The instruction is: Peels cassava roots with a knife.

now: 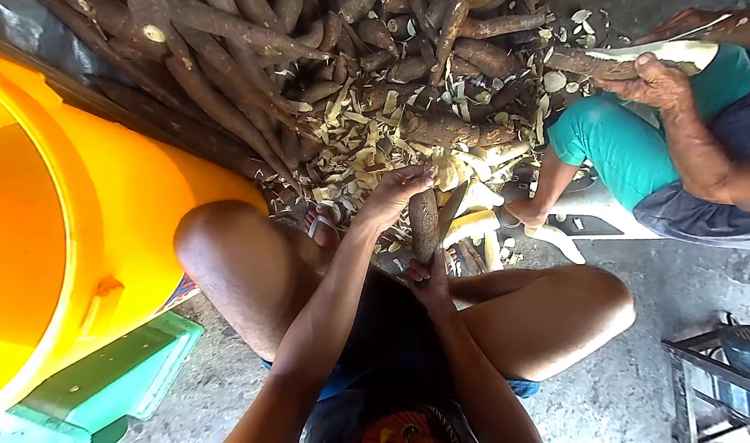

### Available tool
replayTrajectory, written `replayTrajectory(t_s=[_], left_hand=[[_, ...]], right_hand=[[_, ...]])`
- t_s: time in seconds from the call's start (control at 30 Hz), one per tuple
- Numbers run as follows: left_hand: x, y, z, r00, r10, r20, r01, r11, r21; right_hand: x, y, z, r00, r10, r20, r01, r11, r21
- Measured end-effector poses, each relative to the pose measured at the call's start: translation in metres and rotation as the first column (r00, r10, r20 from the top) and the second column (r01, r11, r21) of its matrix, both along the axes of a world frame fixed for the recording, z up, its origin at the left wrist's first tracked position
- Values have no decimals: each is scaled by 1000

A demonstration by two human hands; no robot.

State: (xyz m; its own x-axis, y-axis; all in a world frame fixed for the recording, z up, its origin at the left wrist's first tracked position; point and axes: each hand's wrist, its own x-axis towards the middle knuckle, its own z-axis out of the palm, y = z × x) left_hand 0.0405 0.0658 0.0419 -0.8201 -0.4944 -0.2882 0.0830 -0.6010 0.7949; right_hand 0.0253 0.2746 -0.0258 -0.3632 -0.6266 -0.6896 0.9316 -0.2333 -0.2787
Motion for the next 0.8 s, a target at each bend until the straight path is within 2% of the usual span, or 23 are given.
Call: replayTrajectory(t_s=[0.2, 0.37, 0.63, 0.8], left_hand=[[-2, 3, 2, 1000, 9, -1, -9, 993, -120], [9, 18, 23, 998, -19, 56, 35, 956, -292], [14, 16, 13, 1000, 1, 7, 1, 944, -330], [17, 17, 15, 998, -8, 56, 27, 935, -353]], right_hand=[[0, 0, -4, 1000, -5, 21, 5, 999, -31], [-6, 0, -8, 1000, 17, -15, -17, 1000, -23], [-6, 0, -16, 1000, 2, -6, -2, 999, -49], [-7, 0, -15, 1000, 20, -2, -20, 999, -41]])
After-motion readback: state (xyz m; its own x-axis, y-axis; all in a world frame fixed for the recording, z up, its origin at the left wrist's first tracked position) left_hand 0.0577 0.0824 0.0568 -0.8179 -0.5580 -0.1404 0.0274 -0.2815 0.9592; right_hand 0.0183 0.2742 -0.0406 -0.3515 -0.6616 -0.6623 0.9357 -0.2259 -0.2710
